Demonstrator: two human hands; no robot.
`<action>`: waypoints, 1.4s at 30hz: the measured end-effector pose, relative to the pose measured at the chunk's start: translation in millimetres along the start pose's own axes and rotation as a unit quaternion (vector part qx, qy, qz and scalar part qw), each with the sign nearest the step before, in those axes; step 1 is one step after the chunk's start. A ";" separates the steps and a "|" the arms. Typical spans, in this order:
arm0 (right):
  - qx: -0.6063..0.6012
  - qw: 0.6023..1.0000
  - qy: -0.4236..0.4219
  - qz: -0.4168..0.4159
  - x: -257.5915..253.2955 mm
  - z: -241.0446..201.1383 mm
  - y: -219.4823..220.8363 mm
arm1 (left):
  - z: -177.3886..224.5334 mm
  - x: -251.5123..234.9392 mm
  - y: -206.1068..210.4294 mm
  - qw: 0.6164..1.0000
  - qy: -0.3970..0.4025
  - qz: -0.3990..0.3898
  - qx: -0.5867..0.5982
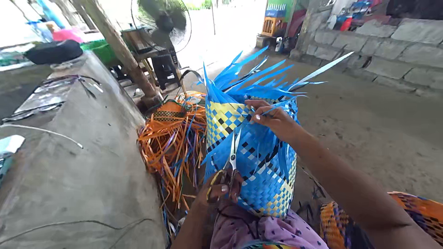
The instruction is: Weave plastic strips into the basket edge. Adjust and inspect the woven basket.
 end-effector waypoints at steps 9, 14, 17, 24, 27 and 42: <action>-0.094 0.994 -0.012 -0.045 1.4 8.9 -9.3 | -7.4 -26.1 -7.1 0.991 -0.004 -0.060 0.123; -0.124 0.986 -0.065 -0.094 5.6 9.8 -13.4 | 0.2 -27.6 1.7 0.987 -0.001 -0.072 0.145; -0.131 0.978 -0.103 -0.124 6.6 5.7 -14.6 | 13.1 -27.2 9.7 0.987 -0.021 -0.078 0.140; -0.152 0.964 -0.157 -0.152 10.3 -2.9 -12.5 | 27.9 -19.8 13.6 0.985 -0.058 -0.066 0.152; -0.159 0.964 -0.155 -0.148 10.7 -2.3 -10.5 | 26.0 -17.1 15.4 0.988 -0.057 -0.066 0.128; -0.122 0.961 -0.148 -0.200 4.5 -8.7 -4.0 | 10.6 44.0 8.4 0.995 -0.084 -0.049 -0.027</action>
Point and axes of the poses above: each hand's wrist, its own x-axis away from the middle knuckle, its own y-axis out of the palm, z = x × y, the point moved 6 cm from there along -x, towards the middle knuckle, and after that the axes turned 3 degrees about z, right-handed, at the moved point
